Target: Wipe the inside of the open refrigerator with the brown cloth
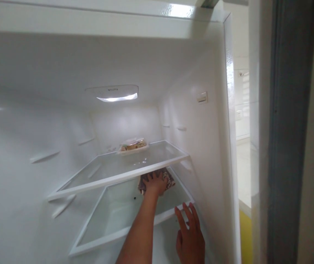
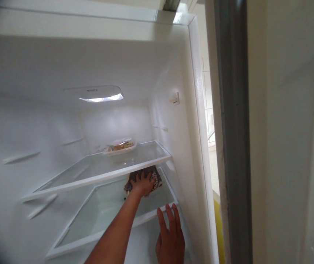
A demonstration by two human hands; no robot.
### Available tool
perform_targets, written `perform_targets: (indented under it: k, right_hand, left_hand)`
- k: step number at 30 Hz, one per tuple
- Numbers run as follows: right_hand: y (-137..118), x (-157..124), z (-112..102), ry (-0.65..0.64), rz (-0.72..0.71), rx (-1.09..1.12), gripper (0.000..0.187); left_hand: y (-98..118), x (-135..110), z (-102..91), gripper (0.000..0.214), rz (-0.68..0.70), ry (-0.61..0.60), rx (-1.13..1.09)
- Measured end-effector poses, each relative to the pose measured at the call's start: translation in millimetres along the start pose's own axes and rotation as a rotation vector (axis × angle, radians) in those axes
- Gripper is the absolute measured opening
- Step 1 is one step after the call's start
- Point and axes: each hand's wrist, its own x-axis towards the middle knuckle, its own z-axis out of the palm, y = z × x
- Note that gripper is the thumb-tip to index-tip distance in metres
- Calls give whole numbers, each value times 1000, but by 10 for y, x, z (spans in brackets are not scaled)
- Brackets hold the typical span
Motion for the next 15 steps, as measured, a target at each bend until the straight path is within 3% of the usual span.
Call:
perform_targets:
  k: [3, 6, 11, 15]
  right_hand:
    - [-3, 10, -10, 6, -17, 2, 84]
    - [-13, 21, -24, 24, 5, -4, 82]
    - [-1, 30, -69, 3, 12, 8, 80]
    - [2, 45, -134, -28, 25, 23, 78]
  left_hand:
    - [287, -67, 48, 75, 68, 27, -13]
    - [382, -150, 66, 76, 111, 35, -35]
    - [239, -336, 6, 77, 179, 5, -67]
    - [54, -693, -64, 75, 228, 4, -74]
